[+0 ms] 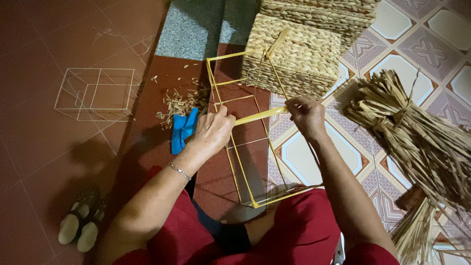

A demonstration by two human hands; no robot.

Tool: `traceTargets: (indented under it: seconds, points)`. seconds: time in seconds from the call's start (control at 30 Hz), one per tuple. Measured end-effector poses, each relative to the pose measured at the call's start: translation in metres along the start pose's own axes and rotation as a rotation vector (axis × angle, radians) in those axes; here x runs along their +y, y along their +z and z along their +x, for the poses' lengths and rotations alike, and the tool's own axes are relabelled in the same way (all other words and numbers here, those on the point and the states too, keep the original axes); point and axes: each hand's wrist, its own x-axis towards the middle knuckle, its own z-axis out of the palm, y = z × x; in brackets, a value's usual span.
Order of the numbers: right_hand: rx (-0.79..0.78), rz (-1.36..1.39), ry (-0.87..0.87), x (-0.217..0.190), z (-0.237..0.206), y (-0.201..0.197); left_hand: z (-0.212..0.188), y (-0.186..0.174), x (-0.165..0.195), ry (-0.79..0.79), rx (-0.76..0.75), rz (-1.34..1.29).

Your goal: The person assembles a rectangular basket frame by wrapping thin yellow strips around the corners and edges. They use scissors to trim excess material and secure the joints, working on a tiled floor with dried plant fibers nearby.

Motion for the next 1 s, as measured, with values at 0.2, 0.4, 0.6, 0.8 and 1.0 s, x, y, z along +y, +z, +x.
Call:
traceTargets:
  seconds: [0.2,0.4,0.6,0.8,1.0]
  points:
    - [-0.058,-0.482,-0.551,-0.010,-0.002,-0.017,0.012,0.011,0.003,-0.018,0.058,-0.009]
    - [-0.327,-0.939,-0.534,-0.011,0.012,-0.018,0.023,0.021,0.008,-0.012,-0.004,0.151]
    - [-0.418,-1.314,-0.751,-0.011,0.009,-0.013,0.018,0.025,0.016,0.036,0.084,0.188]
    - [-0.337,-1.335,-0.776,-0.037,0.012,-0.007,0.018,0.023,0.012,0.011,0.040,0.149]
    - [-0.144,-1.284,-0.937,-0.057,-0.009,0.008,0.019,0.018,0.009,0.027,0.005,0.090]
